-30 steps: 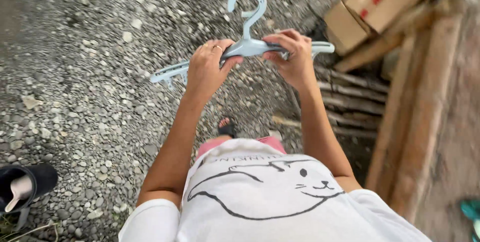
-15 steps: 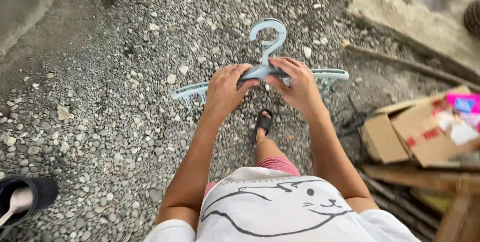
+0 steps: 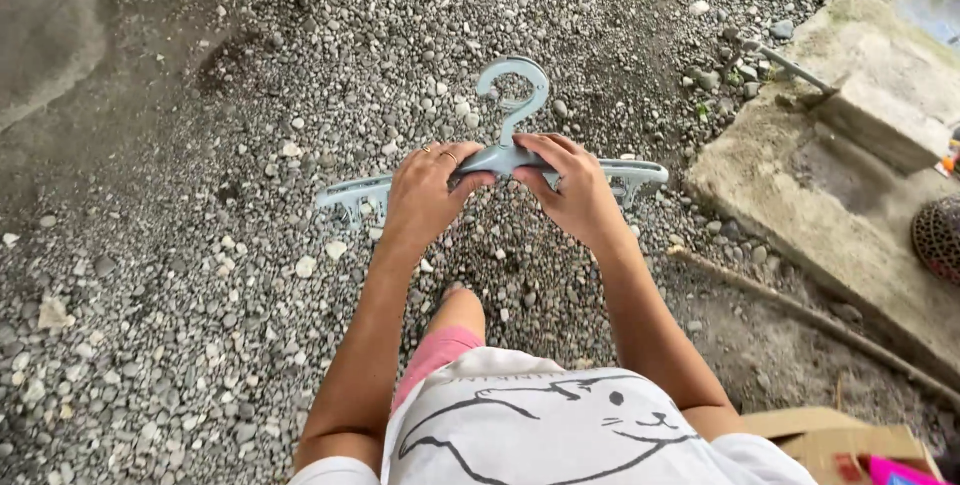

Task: Hang washed white t-shirts on hangers and organize multi-clips hangers.

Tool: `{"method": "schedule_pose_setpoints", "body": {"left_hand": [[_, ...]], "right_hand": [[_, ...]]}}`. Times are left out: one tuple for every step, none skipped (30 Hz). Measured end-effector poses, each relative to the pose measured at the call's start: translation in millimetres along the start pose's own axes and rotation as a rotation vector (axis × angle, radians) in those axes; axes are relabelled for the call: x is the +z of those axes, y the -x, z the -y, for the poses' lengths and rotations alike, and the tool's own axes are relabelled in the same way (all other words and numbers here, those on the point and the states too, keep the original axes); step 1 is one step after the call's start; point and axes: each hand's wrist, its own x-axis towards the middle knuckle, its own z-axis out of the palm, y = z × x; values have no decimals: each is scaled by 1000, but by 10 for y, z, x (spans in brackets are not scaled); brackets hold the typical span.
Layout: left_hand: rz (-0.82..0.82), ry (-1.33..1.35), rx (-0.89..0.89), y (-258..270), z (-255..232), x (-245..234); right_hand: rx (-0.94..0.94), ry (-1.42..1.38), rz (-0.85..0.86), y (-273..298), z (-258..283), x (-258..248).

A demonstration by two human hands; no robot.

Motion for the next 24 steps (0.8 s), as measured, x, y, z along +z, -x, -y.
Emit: {"method": "schedule_pose_setpoints", "body": {"left_hand": [[8,-7,-8,-237,95,91],[17,-15,-17,-476,194,186],[21,-13,-15,-729,305,288],[18,-4,-11,-987,417,387],[14,4,-4,-1267,545,470],[20,4,2,-1557,677,557],[10,1,24,-1872,806,643],[1,-2,47,-2192,930,721],[5,-2,56,-2501,1041,797],[3,-29,83,-2810,1145,867],[-7,-56,111,-3140,1237,937],[-10,-58,122,-3487,1297,1003],[-5,-53,140,-3768,1345,1078],[0,-47,157,-4047,1393,1158],[5,-49,158,-4326,1441,1233],[11,-31,167,-4601,1488,1314],[12,-14,176,-4885,1539,1408],[13,-16,177,-5153,1618,1523],[12,0,181,-5418,1699,1646],[11,16,184,-5678,1782,1778],[10,13,175,-5928,1873,1913],[3,38,176,-6177,1960,2053],[-7,57,171,-6415,2033,2181],[-12,50,157,-6612,2130,2317]], "right_hand": [[20,47,7,-178,-179,-13],[41,93,15,-357,-364,-22],[46,94,13,-553,-580,-32],[64,76,19,-754,-795,-41],[83,58,21,-979,-1009,-41],[87,59,15,-1212,-1222,-42],[68,78,-6,-1457,-1439,-54],[48,98,-28,-1708,-1650,-72],[51,100,-37,-1950,-1843,-96],[79,71,-37,-2193,-2028,-126],[100,44,-37,-2454,-2221,-175],[96,48,-47,-2686,-2420,-226],[113,53,-59,-2864,-2602,-265],[129,59,-71,-3037,-2786,-304],[133,57,-73,-3234,-2955,-360],[100,74,-99,-3426,-3129,-415],[62,92,-124,-3622,-3318,-473],[63,90,-127,-3807,-3529,-503],[81,76,-142,-3993,-3750,-533],[99,62,-157,-4171,-3977,-560],[98,57,-149,-4357,-4228,-579],[105,87,-141,-4540,-4482,-602],[107,111,-129,-4724,-4733,-632],[101,100,-117,-4897,-4986,-652]]}}
